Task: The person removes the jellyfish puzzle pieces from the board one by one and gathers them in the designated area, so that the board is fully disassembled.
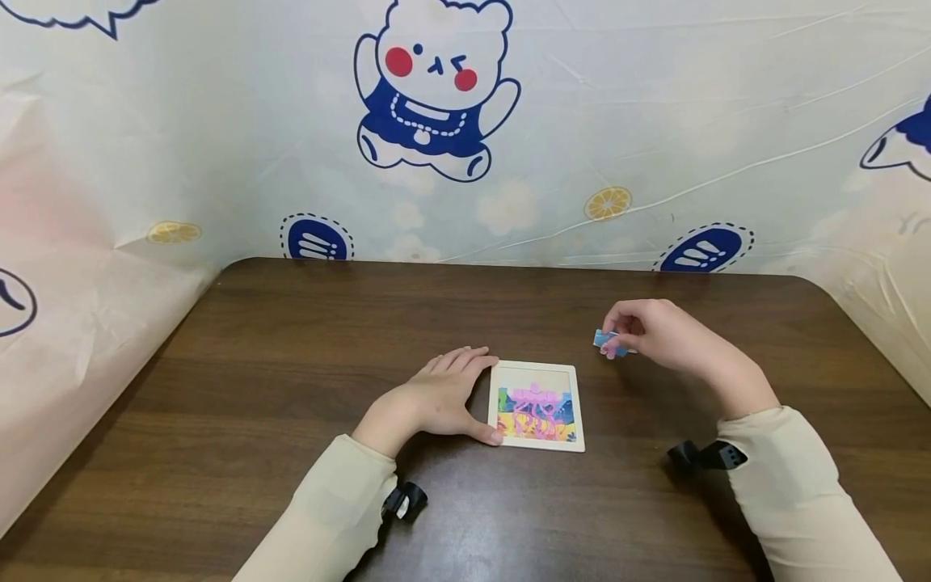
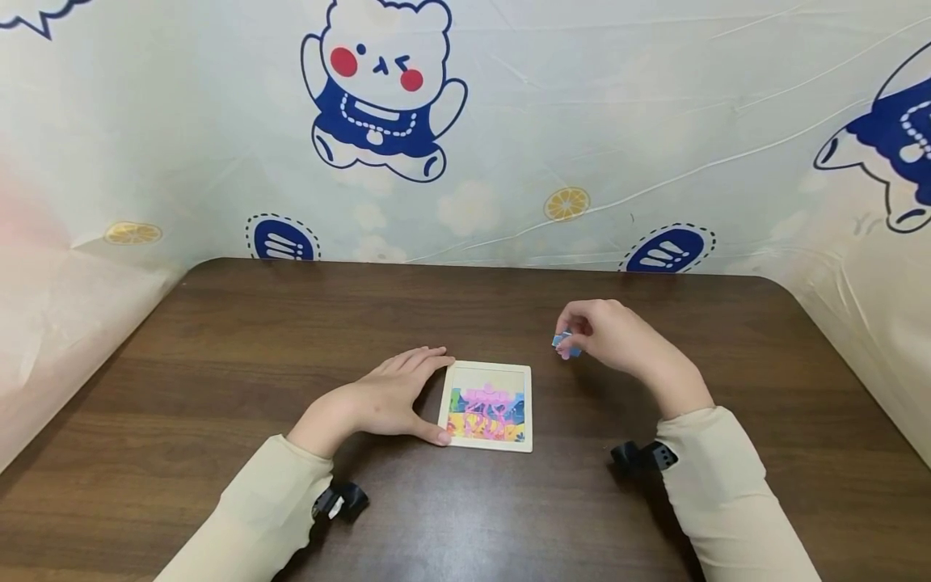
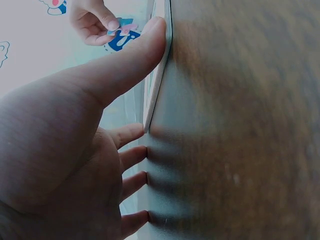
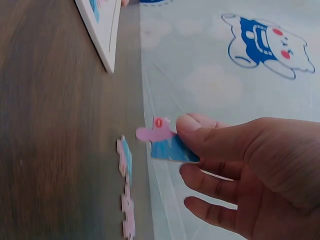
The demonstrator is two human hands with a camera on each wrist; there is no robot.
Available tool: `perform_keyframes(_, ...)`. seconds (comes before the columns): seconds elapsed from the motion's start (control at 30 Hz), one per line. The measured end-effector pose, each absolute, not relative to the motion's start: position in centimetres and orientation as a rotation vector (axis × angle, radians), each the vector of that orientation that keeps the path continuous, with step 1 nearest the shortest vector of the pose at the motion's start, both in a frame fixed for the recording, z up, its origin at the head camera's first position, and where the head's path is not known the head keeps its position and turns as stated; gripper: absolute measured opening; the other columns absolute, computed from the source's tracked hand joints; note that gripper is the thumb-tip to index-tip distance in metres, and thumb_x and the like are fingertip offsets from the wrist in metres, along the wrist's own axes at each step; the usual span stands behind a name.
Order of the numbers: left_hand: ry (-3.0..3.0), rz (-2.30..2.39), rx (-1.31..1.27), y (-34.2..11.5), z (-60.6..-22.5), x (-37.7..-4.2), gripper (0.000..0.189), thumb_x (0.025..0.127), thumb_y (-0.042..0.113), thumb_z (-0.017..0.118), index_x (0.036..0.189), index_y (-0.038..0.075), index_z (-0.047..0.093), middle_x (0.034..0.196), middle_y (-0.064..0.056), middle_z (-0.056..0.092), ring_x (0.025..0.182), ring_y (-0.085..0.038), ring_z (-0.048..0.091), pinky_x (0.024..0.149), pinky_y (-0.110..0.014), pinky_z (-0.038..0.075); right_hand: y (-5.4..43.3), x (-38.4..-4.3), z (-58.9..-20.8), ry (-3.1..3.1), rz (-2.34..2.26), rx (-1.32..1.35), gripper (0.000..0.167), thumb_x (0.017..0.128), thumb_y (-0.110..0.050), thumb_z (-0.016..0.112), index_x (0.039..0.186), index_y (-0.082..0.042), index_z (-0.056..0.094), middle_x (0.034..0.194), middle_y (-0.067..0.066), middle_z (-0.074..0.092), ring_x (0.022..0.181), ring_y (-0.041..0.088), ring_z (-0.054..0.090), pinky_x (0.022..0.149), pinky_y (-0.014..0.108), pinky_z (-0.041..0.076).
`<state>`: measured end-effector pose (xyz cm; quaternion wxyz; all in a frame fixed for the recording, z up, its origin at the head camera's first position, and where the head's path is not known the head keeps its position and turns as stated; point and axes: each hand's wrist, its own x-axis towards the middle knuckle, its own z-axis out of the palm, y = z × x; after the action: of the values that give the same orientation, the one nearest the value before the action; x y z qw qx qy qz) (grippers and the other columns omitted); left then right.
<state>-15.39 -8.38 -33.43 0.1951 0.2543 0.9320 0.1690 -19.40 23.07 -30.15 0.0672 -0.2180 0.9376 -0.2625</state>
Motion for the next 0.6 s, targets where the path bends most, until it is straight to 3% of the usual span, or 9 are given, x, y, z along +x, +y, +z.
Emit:
perform_keyframes(0.17,2.613,0.471,0.706,-8.4,-33.4,-15.4,0.102,0.077,0.054,0.080,0.156,0.015,0.028,0.163,-0.004,0.020,0.150,-0.027,0.013,0.120,-0.047,0.012,24.3,-19.9,-30.3,2.886,-0.721,-0.567,0.007,0.090,-0.003,0.071,0.097,-0.003,0.070,0.080,0.002,0.066,0.070,0.018,0.055,0.061,0.030,0.048)
perform_keyframes(0.43,2.609,0.478,0.706,-8.4,-33.4,-15.4,0.103,0.076,0.054,0.080,0.156,0.015,0.028,0.163,-0.004,0.020,0.150,-0.027,0.013,0.120,-0.047,0.012,26.6,-20.7,-31.1,2.954,-0.638,-0.531,0.012,0.087,0.004,0.069,0.099,0.001,0.070,0.085,0.007,0.067,0.080,0.023,0.060,0.073,0.041,0.052)
perform_keyframes(0.6,2.614,0.472,0.699,-8.4,-33.4,-15.3,0.102,0.076,0.055,0.080,0.156,0.016,0.029,0.163,-0.003,0.020,0.150,-0.026,0.013,0.120,-0.046,0.012,27.8,-21.1,-31.3,2.941,-0.613,-0.481,0.009,0.087,0.003,0.070,0.096,0.002,0.070,0.083,0.005,0.067,0.078,0.023,0.060,0.072,0.041,0.051)
